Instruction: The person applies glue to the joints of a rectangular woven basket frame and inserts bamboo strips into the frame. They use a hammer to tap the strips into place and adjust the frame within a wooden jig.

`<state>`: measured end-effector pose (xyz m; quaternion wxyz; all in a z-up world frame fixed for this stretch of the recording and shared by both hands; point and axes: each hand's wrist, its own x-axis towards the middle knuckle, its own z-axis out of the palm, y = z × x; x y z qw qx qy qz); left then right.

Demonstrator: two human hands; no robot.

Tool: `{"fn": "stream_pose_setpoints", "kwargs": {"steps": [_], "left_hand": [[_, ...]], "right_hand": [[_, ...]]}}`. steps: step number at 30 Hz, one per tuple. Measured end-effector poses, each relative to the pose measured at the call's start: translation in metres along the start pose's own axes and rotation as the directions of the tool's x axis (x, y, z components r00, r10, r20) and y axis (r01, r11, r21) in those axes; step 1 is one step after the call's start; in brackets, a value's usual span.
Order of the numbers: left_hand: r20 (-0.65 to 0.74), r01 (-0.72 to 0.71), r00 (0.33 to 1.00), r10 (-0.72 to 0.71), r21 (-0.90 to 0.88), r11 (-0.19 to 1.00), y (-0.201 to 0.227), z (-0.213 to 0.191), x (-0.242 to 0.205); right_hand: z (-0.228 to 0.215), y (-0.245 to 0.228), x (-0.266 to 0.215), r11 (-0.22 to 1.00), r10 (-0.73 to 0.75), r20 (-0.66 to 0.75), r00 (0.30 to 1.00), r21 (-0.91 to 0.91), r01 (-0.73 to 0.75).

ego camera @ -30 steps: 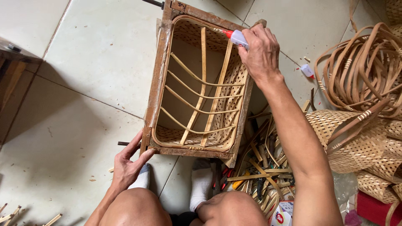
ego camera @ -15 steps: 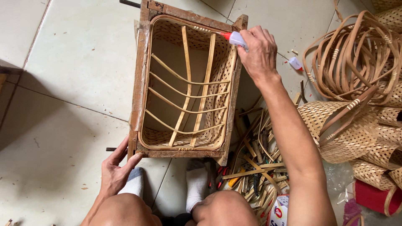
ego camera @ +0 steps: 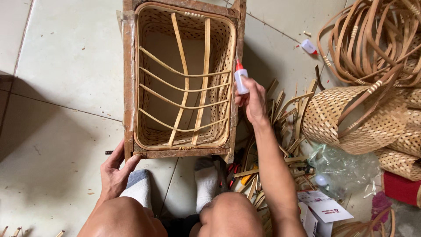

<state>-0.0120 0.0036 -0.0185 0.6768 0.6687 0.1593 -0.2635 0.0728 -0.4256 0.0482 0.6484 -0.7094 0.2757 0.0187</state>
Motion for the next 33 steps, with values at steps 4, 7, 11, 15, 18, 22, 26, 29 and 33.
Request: {"fn": "stream_pose_setpoints", "kwargs": {"steps": [4,7,11,15,18,22,26,29,33], "left_hand": [[-0.018,0.001,1.000,-0.002,-0.016,1.000,-0.004,0.000,0.002],[-0.014,-0.009,1.000,0.008,-0.059,0.998,-0.008,-0.001,0.003],[-0.003,-0.026,1.000,0.026,-0.077,0.997,-0.015,-0.002,0.003],[0.008,-0.036,0.999,0.037,-0.087,0.996,-0.012,0.000,0.005],[-0.009,-0.014,1.000,0.013,-0.073,0.997,-0.005,0.001,0.003],[0.011,0.000,1.000,0.001,-0.082,0.997,0.007,0.007,0.002],[0.014,-0.010,1.000,0.011,-0.086,0.996,0.015,0.004,-0.001],[0.021,-0.006,1.000,0.009,-0.119,0.993,0.010,0.006,-0.001],[0.035,-0.028,0.999,0.033,-0.130,0.991,0.003,0.003,0.002]], "right_hand": [[-0.004,0.007,0.017,1.000,-0.006,-0.041,0.999,0.011,0.006],[-0.004,0.002,0.032,1.000,0.003,-0.042,0.999,-0.019,-0.004],[-0.003,0.005,0.034,0.999,0.039,-0.071,0.997,-0.030,-0.041],[0.001,0.004,0.017,0.999,-0.047,-0.052,0.998,0.002,0.047],[0.009,-0.002,0.001,0.987,-0.159,-0.011,0.987,-0.013,0.158],[0.023,-0.024,-0.003,0.839,-0.424,0.113,0.898,-0.323,0.437],[0.045,-0.051,0.019,0.494,-0.634,0.306,0.710,-0.546,0.677],[0.034,-0.066,0.026,0.710,-0.558,0.230,0.797,-0.365,0.602],[0.002,-0.060,0.016,0.955,-0.287,0.043,0.957,-0.065,0.289]]}}
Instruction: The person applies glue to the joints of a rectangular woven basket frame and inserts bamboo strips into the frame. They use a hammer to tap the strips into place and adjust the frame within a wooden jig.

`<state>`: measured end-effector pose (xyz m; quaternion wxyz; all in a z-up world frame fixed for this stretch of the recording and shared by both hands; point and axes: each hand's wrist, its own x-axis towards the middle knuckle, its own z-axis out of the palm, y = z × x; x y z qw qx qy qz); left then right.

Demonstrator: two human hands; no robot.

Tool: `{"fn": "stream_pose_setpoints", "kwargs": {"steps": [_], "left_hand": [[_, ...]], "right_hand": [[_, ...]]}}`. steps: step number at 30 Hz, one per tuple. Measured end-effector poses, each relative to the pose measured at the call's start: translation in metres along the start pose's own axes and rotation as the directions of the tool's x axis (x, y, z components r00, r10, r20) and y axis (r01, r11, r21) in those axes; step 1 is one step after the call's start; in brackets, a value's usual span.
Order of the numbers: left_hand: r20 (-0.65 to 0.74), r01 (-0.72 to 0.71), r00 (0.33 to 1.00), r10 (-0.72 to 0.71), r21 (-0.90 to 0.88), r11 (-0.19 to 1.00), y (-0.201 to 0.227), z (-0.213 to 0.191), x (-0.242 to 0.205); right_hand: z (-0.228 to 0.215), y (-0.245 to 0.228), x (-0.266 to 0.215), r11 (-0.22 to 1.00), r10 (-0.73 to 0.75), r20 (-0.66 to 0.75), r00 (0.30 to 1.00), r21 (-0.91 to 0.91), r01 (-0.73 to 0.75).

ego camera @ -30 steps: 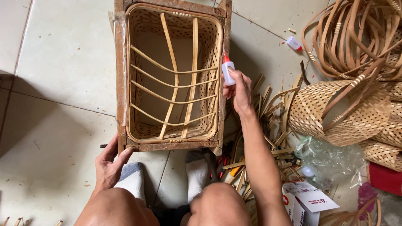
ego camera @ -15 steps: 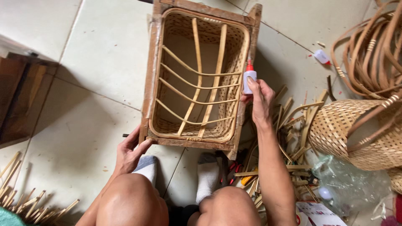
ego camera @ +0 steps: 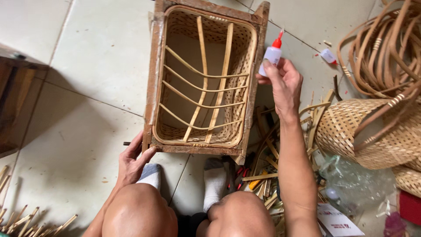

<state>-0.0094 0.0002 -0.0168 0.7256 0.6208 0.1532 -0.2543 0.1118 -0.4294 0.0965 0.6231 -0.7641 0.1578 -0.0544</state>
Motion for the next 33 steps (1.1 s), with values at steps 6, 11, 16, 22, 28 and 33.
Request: {"fn": "stream_pose_setpoints", "kwargs": {"steps": [6,11,16,22,28,33], "left_hand": [[0.001,-0.242,0.969,0.249,0.237,0.941,-0.012,0.001,0.000],[-0.021,-0.292,0.949,0.315,0.317,0.902,-0.012,0.005,-0.002],[-0.004,-0.320,0.939,0.344,0.356,0.878,-0.010,0.004,-0.002],[0.008,-0.336,0.933,0.359,0.369,0.866,-0.007,0.005,-0.001],[-0.023,-0.283,0.948,0.316,0.383,0.879,-0.009,0.005,-0.002],[-0.007,-0.319,0.937,0.349,0.388,0.865,-0.011,0.002,-0.002]], "right_hand": [[-0.013,0.043,-0.022,0.984,0.175,-0.053,0.983,0.046,-0.173],[-0.007,0.061,0.002,0.978,0.208,-0.023,0.978,0.013,-0.207],[-0.002,0.060,0.018,0.965,0.263,-0.055,0.963,0.001,-0.264],[-0.006,0.064,0.031,0.948,0.318,-0.076,0.945,0.002,-0.319],[-0.008,0.074,0.019,0.978,0.194,-0.067,0.979,-0.064,-0.199],[-0.008,0.070,0.025,0.996,0.077,-0.014,0.997,-0.039,-0.077]]}}
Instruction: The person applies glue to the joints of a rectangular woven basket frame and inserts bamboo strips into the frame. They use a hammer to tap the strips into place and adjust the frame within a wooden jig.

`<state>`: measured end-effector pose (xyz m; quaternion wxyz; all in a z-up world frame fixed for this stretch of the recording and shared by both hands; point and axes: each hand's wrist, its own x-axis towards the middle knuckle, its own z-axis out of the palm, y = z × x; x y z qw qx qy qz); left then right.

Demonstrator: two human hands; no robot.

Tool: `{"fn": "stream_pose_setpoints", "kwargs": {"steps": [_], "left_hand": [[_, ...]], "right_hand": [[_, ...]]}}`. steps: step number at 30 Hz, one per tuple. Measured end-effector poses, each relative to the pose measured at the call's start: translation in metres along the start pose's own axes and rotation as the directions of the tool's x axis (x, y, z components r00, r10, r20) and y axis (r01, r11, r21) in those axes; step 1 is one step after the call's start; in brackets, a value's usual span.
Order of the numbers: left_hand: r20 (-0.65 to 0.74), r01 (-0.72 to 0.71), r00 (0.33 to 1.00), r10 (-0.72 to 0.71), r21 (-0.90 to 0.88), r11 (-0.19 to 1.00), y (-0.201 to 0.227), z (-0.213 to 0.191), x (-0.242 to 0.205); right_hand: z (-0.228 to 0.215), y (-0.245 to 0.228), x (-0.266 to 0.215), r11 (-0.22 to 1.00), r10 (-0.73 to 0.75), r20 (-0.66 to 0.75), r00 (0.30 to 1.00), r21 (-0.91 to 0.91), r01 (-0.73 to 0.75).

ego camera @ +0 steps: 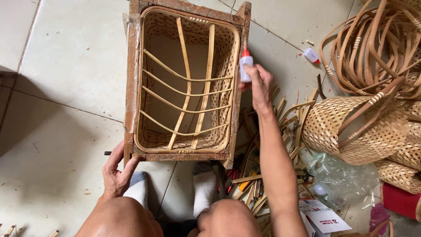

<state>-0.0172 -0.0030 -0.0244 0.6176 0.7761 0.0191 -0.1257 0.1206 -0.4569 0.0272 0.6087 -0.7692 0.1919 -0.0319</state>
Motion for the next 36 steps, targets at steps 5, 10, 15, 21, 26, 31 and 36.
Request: {"fn": "stream_pose_setpoints", "kwargs": {"steps": [5,10,15,21,26,31,36], "left_hand": [[0.004,-0.007,1.000,0.007,-0.012,1.000,-0.001,0.000,0.003],[0.000,-0.021,1.000,0.021,-0.011,1.000,-0.002,0.001,0.003],[0.005,0.011,1.000,-0.011,-0.017,1.000,0.001,0.000,0.003],[0.005,0.013,1.000,-0.013,-0.011,1.000,0.004,-0.001,0.005],[0.015,-0.012,1.000,0.013,-0.030,0.999,0.000,0.000,0.001],[0.003,-0.002,1.000,0.002,-0.047,0.999,0.002,0.000,0.003],[0.016,-0.011,1.000,0.013,-0.108,0.994,-0.001,0.001,0.003]], "right_hand": [[-0.016,-0.025,0.035,0.715,-0.194,0.023,0.981,-0.681,0.157],[-0.029,-0.035,0.050,0.341,-0.360,0.166,0.918,-0.893,0.295],[-0.026,-0.027,0.058,0.274,-0.388,0.197,0.901,-0.908,0.317],[-0.023,-0.033,0.054,0.257,-0.408,0.200,0.891,-0.911,0.322],[-0.035,-0.048,-0.004,0.570,-0.241,0.011,0.970,-0.808,0.151],[-0.014,-0.026,-0.123,0.979,0.192,-0.037,0.981,-0.063,-0.194],[0.005,0.021,-0.185,0.982,0.189,-0.095,0.977,0.044,-0.186]]}}
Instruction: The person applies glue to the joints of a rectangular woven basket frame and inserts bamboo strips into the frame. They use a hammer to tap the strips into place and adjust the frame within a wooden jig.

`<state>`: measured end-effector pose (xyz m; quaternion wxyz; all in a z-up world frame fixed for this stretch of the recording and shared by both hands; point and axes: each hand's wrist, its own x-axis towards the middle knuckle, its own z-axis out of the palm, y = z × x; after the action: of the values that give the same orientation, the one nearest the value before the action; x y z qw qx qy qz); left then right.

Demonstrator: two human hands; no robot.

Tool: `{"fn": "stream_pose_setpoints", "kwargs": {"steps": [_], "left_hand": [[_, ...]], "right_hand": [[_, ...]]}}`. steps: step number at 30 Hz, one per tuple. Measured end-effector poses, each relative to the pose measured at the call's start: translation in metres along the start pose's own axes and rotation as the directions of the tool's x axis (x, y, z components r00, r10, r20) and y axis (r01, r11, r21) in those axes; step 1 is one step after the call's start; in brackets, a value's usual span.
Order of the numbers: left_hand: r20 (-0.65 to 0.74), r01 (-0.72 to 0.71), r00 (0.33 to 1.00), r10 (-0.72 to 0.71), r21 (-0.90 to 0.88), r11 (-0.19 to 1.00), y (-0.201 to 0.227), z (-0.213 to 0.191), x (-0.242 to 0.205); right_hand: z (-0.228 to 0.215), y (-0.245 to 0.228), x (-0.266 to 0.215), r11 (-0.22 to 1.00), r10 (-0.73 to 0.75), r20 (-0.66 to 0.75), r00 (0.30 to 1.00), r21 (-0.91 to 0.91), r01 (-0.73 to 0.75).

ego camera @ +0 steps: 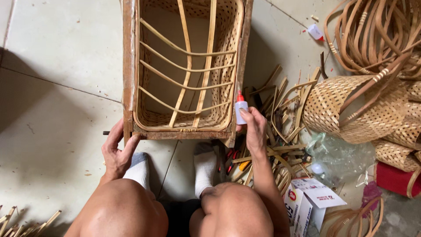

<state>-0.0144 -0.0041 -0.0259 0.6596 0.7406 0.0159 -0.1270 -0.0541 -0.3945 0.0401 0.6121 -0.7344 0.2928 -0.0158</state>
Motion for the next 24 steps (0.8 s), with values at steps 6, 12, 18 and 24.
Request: {"fn": "stream_pose_setpoints", "kwargs": {"steps": [6,12,18,24], "left_hand": [[-0.004,0.021,1.000,-0.021,-0.040,0.999,-0.004,-0.001,-0.003],[0.004,-0.002,1.000,0.002,-0.027,1.000,-0.001,0.003,0.001],[0.010,-0.041,0.999,0.041,0.031,0.999,-0.003,-0.002,0.002],[0.043,-0.029,0.999,0.029,-0.010,1.000,0.000,-0.002,0.000]], "right_hand": [[0.008,0.014,0.001,1.000,0.027,-0.030,0.999,0.017,-0.027],[0.012,-0.004,-0.005,0.998,0.040,-0.038,0.998,-0.043,-0.042],[0.021,-0.037,-0.055,0.891,-0.219,0.140,0.966,-0.375,0.256],[0.013,-0.060,-0.092,0.487,-0.411,0.253,0.876,-0.751,0.445]]}}
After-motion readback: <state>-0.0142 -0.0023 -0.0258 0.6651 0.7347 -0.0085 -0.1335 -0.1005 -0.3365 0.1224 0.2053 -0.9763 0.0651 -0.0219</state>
